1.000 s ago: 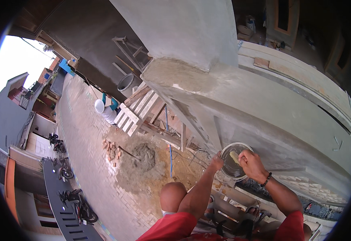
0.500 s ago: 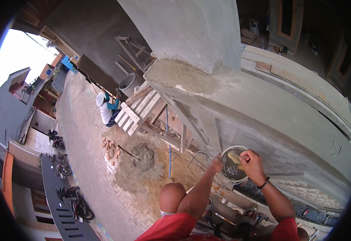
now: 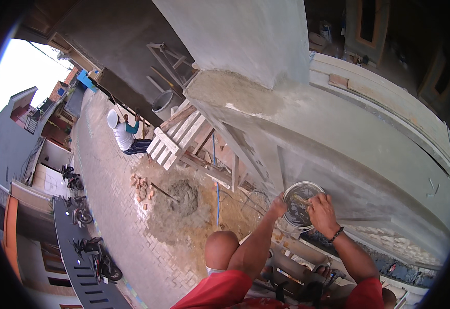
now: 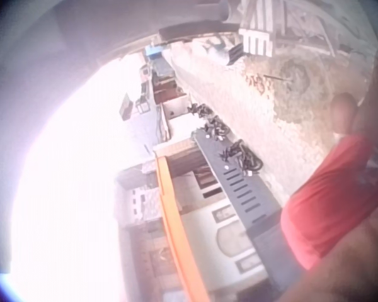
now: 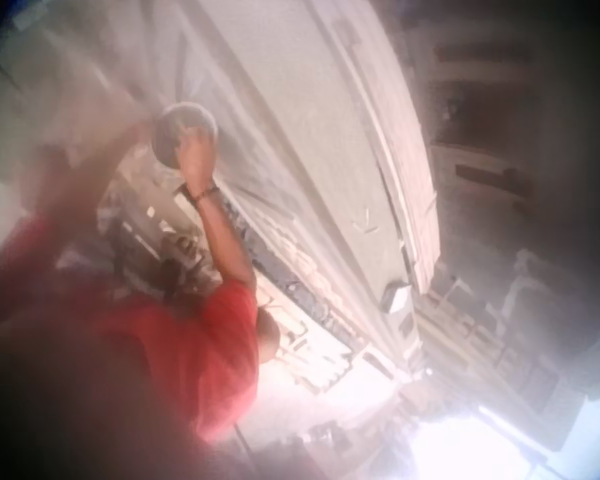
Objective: The person uses a hammer and chisel to chip away excess concrete on a curved wall section, then applies a liquid with a brush to the same area. The person works while sitting on a bamboo scaffold.
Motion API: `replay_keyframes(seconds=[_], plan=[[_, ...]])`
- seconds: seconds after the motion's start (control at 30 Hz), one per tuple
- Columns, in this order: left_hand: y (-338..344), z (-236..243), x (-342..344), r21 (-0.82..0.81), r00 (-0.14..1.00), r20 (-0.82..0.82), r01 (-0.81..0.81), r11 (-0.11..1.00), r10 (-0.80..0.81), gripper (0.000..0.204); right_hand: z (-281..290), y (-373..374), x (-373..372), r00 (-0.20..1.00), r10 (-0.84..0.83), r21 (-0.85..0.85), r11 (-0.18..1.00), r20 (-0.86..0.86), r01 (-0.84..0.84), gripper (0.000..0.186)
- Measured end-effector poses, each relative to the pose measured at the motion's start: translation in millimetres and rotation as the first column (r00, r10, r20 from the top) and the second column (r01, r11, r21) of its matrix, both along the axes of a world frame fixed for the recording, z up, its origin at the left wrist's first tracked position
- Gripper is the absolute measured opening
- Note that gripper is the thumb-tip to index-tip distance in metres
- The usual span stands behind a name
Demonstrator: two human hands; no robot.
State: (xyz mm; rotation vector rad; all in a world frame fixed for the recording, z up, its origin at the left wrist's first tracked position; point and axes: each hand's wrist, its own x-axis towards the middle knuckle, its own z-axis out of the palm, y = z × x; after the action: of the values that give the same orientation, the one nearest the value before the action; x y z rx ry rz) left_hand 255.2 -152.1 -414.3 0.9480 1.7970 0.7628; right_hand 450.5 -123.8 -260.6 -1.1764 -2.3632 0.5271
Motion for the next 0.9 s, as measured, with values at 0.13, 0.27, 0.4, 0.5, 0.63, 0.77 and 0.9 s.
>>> replay_keyframes(seconds=[0.13,0.27,0.4,0.5,0.63,0.77,0.9], plan=[[2.8,25.9,-0.2,-0.153,0.985,0.157,-0.052,0.987,0.076,0.045,3.5,-28.0,-11.0,0.957,0.289,0.038,0.956,0.02,-0.289,0.021],[7.0,38.1,1.0,-0.213,0.977,0.194,-0.05,0.976,0.093,0.044,-38.5,-52.8,-18.4,0.911,0.353,-0.173,0.931,0.212,-0.321,0.024],[4.3,27.1,-9.7,-0.251,0.965,0.254,0.001,0.968,0.064,0.041,-56.7,-56.8,-24.8,0.927,0.369,-0.245,0.907,0.066,-0.343,0.027],[-1.1,20.1,-15.3,-0.168,0.781,0.599,-0.091,0.981,0.176,0.045,-51.7,-49.3,-31.0,0.914,0.405,-0.295,0.87,-0.032,-0.396,0.028],[4.9,25.3,-14.4,-0.319,0.684,0.679,-0.05,0.946,0.265,0.049,-25.0,-54.4,-47.2,0.957,0.284,-0.565,0.781,-0.06,-0.267,0.029],[4.7,32.5,-12.2,-0.284,0.459,0.845,-0.053,0.957,0.276,0.074,-23.4,-49.7,-47.8,0.991,0.129,-0.65,0.75,-0.044,-0.126,0.03],[5.2,50.2,-7.1,-0.296,0.496,0.826,-0.026,0.955,0.269,0.091,-8.2,-29.6,-44.3,0.996,0.045,-0.641,0.763,-0.076,-0.084,0.03]])
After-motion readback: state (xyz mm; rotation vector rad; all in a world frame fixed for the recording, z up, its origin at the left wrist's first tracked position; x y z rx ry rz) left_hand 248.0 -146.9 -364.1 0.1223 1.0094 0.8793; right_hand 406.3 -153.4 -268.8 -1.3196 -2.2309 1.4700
